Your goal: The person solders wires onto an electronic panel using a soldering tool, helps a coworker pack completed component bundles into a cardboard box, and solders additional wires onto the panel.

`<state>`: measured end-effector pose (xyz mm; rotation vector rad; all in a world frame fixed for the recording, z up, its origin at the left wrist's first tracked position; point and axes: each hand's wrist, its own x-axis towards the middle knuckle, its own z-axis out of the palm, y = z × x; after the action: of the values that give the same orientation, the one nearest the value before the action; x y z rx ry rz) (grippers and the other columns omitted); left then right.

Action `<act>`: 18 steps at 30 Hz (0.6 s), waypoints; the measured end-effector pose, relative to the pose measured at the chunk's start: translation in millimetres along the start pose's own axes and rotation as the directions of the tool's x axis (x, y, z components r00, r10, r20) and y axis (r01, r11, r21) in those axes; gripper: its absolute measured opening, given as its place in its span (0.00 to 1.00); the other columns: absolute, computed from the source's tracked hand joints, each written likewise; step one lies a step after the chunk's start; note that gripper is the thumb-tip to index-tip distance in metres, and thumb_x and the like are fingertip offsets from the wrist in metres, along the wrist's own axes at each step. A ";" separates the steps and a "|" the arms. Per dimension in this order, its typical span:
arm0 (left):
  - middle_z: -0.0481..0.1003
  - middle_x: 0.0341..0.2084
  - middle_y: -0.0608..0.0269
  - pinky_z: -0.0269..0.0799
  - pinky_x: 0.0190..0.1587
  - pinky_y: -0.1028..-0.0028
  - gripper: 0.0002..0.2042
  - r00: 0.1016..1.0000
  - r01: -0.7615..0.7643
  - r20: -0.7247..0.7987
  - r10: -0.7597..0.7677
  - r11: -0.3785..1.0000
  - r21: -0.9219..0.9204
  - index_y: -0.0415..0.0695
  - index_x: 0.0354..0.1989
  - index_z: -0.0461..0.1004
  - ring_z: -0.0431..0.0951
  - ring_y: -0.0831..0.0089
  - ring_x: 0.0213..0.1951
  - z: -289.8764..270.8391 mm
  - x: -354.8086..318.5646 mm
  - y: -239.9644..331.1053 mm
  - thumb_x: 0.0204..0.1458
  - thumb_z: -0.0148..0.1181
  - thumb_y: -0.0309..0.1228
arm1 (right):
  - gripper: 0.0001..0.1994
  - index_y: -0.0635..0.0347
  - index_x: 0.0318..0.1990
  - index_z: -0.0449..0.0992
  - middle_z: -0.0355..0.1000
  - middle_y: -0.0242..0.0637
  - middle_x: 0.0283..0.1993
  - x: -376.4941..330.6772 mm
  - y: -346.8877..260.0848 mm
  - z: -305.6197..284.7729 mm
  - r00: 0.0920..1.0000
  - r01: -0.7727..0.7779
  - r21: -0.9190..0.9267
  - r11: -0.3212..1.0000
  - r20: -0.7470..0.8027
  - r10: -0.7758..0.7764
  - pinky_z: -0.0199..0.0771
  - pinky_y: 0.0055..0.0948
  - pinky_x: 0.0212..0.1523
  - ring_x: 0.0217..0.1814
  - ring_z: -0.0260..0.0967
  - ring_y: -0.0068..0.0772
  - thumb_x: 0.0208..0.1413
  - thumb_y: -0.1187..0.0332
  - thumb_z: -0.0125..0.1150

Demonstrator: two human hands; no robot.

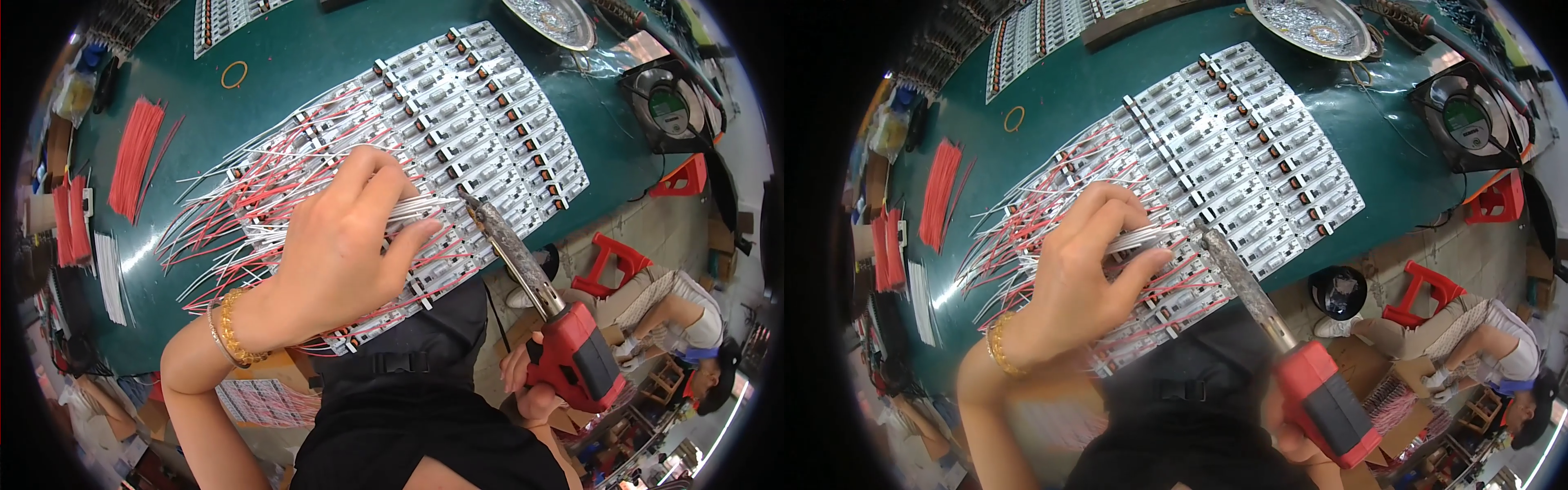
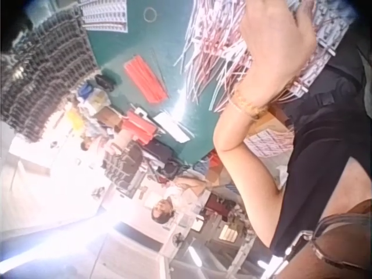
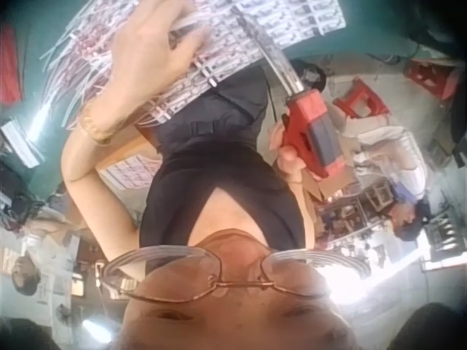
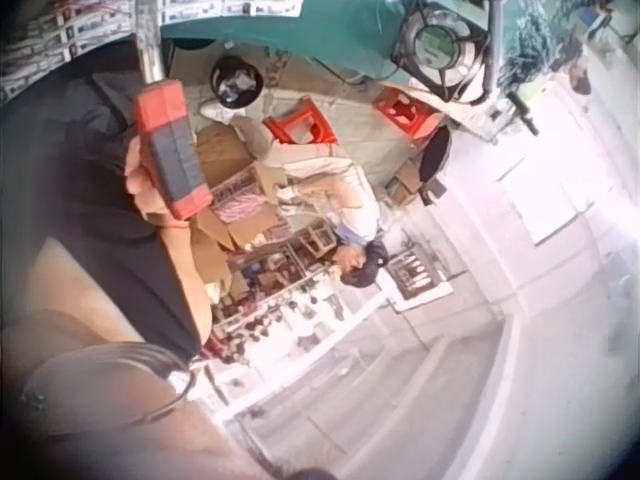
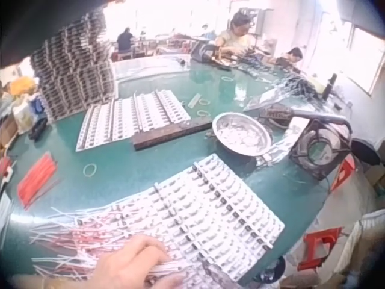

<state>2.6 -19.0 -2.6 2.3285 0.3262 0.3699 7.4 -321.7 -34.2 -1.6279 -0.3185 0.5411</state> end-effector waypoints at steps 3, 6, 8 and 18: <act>0.72 0.31 0.56 0.69 0.30 0.74 0.04 0.995 0.047 0.088 -0.040 0.995 -0.082 0.36 0.29 0.71 0.74 0.67 0.30 -4.9 -0.5 -2.9 0.47 0.61 0.20 | 0.46 0.65 0.58 0.61 0.56 0.24 0.12 -0.1 -1.9 -0.3 0.999 0.035 0.027 0.999 -0.023 -0.035 0.61 0.24 0.18 0.11 0.57 0.23 0.42 0.33 0.59; 0.71 0.27 0.54 0.68 0.25 0.67 0.07 0.983 -0.159 -0.095 0.154 0.986 -0.047 0.37 0.31 0.70 0.75 0.59 0.24 -7.8 -3.2 -13.5 0.45 0.62 0.20 | 0.45 0.66 0.57 0.60 0.56 0.24 0.12 10.6 -29.2 15.9 0.997 -0.067 0.145 0.987 -0.015 0.070 0.61 0.24 0.18 0.12 0.58 0.23 0.43 0.33 0.59; 0.73 0.24 0.51 0.69 0.25 0.69 0.07 0.892 -0.365 -0.237 0.384 0.923 0.120 0.37 0.32 0.71 0.76 0.61 0.25 -21.7 3.6 -6.4 0.45 0.62 0.20 | 0.45 0.66 0.57 0.60 0.56 0.24 0.12 8.3 -39.0 15.7 0.998 -0.037 0.139 0.990 -0.048 0.044 0.62 0.24 0.18 0.12 0.58 0.23 0.43 0.34 0.59; 0.67 0.27 0.59 0.68 0.26 0.74 0.05 0.998 0.043 0.044 -0.041 0.999 -0.031 0.35 0.27 0.73 0.71 0.70 0.24 4.7 -8.0 9.0 0.45 0.63 0.21 | 0.47 0.66 0.61 0.57 0.55 0.23 0.13 -2.4 -19.6 6.9 1.000 -0.019 0.124 0.992 -0.014 0.021 0.62 0.24 0.22 0.13 0.57 0.22 0.45 0.33 0.57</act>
<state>-2.1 -31.0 -0.8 2.2913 0.3449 0.3013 3.8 -314.4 -14.9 -1.5156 -0.2523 0.5532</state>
